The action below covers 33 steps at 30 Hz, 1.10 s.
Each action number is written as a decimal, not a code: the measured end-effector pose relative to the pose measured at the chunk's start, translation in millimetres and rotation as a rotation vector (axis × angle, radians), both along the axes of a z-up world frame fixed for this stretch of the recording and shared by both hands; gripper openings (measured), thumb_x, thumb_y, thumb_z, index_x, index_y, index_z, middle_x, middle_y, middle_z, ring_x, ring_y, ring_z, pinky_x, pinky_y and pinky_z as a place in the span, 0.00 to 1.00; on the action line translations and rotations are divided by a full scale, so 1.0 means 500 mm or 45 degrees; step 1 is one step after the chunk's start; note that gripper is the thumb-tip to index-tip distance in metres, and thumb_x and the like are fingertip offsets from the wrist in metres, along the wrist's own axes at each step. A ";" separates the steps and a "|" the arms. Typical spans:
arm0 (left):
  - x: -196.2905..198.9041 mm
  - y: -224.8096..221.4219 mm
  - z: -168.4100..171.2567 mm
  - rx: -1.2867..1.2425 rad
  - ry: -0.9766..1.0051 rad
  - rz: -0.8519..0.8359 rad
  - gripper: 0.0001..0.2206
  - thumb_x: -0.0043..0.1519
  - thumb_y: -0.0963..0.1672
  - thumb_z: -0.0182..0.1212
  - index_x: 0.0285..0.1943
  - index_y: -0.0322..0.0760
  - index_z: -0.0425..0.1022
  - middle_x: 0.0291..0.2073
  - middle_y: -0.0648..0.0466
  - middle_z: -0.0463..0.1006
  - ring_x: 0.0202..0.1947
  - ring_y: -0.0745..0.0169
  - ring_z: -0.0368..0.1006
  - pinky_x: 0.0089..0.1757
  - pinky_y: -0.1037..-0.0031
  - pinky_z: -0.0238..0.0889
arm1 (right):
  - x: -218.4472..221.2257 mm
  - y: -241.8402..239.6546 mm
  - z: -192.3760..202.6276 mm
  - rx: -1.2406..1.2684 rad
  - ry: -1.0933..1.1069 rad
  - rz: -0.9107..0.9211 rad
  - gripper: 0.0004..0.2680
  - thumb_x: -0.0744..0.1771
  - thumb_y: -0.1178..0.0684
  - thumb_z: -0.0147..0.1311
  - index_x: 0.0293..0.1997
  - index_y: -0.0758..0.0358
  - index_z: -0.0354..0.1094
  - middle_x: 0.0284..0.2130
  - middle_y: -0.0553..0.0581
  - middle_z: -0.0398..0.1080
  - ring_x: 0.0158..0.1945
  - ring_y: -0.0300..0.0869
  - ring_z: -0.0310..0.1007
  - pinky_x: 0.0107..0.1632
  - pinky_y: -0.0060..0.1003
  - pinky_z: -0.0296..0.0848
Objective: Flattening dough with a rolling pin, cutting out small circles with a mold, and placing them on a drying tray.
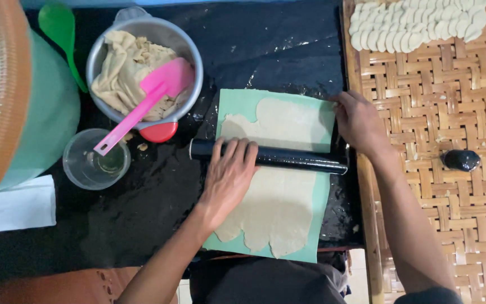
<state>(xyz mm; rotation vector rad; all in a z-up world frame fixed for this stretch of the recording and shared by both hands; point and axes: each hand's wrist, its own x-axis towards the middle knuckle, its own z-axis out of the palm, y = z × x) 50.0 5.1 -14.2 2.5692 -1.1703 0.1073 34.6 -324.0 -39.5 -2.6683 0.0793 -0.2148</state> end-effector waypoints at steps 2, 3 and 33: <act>0.003 0.008 -0.011 -0.040 -0.018 -0.036 0.23 0.55 0.45 0.68 0.57 0.30 0.69 0.50 0.44 0.75 0.55 0.48 0.69 0.59 0.52 0.56 | 0.018 -0.014 -0.004 0.087 0.051 0.005 0.07 0.68 0.61 0.55 0.51 0.66 0.73 0.43 0.66 0.75 0.45 0.57 0.75 0.46 0.48 0.74; 0.006 0.010 -0.017 -0.078 -0.033 -0.100 0.22 0.56 0.45 0.67 0.57 0.31 0.69 0.50 0.45 0.76 0.54 0.49 0.69 0.58 0.54 0.57 | 0.024 -0.022 -0.006 0.175 0.106 -0.017 0.06 0.68 0.60 0.56 0.49 0.66 0.73 0.40 0.64 0.76 0.40 0.55 0.77 0.43 0.46 0.74; 0.188 0.191 0.050 0.175 -0.263 0.994 0.06 0.66 0.40 0.59 0.48 0.32 0.74 0.43 0.43 0.77 0.48 0.43 0.74 0.48 0.56 0.65 | 0.064 0.287 0.058 0.150 -0.268 0.259 0.13 0.72 0.53 0.51 0.63 0.67 0.67 0.65 0.70 0.60 0.70 0.62 0.59 0.68 0.53 0.63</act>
